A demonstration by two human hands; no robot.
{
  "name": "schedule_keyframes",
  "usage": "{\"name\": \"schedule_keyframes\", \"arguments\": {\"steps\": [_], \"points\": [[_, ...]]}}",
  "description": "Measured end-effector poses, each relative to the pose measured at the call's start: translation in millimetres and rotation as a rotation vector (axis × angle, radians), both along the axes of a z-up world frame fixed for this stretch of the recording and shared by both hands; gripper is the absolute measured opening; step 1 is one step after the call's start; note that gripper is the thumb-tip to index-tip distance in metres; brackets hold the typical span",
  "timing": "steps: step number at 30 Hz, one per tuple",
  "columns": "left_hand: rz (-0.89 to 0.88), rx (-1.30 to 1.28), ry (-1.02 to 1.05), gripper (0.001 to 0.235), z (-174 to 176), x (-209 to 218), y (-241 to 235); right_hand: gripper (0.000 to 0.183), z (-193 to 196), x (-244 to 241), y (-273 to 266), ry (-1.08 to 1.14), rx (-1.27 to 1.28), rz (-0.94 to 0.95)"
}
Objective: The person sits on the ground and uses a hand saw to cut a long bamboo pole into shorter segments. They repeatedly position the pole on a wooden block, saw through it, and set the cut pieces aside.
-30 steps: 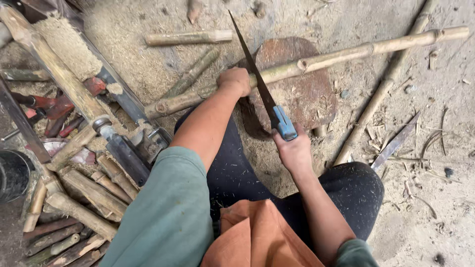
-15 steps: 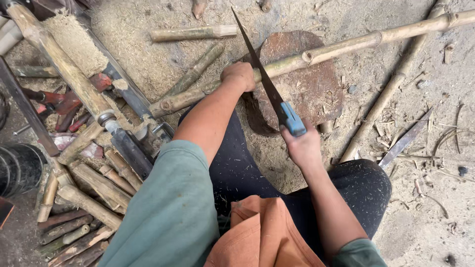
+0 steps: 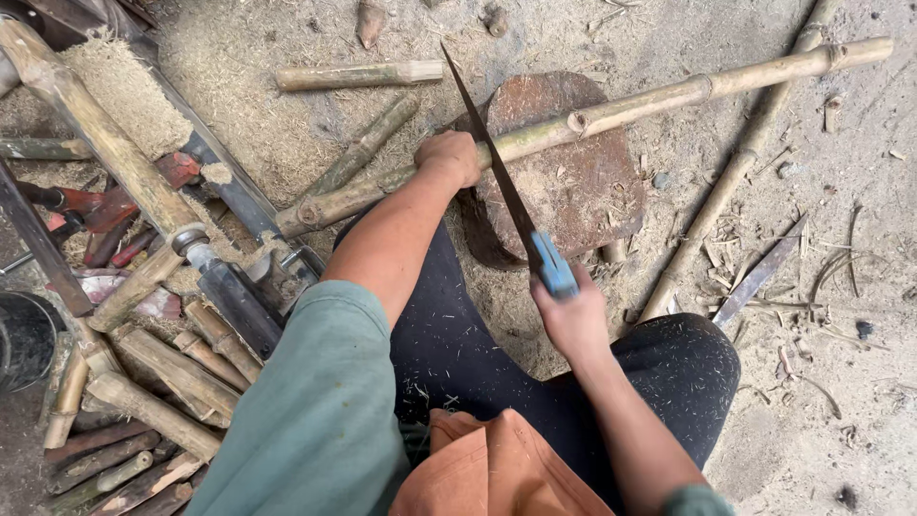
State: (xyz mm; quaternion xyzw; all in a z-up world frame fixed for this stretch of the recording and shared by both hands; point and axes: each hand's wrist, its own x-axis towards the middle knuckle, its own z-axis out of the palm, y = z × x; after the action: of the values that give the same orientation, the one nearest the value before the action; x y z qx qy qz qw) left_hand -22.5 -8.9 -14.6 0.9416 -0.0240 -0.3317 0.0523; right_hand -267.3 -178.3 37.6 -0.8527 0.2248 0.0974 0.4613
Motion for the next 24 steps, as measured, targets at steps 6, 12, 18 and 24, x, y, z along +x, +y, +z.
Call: {"name": "schedule_keyframes", "arguments": {"steps": [6,12,18,24], "points": [[0.009,-0.017,0.008,0.041,14.4,-3.7,5.2,0.049,9.2,-1.4,2.0,-0.143,0.010,0.043],[-0.020,0.025,0.056,0.041,13.2,6.2,1.3,0.036,58.0,-125.2,-28.6,0.303,-0.017,-0.219],[-0.028,0.014,0.000,0.032,-6.1,2.7,0.9,0.042,1.1,50.9,13.3,-0.006,0.024,0.034],[-0.002,-0.055,-0.027,0.035,16.0,10.5,9.5,0.048,31.9,-93.7,-19.8,-0.150,0.062,-0.019]]}}
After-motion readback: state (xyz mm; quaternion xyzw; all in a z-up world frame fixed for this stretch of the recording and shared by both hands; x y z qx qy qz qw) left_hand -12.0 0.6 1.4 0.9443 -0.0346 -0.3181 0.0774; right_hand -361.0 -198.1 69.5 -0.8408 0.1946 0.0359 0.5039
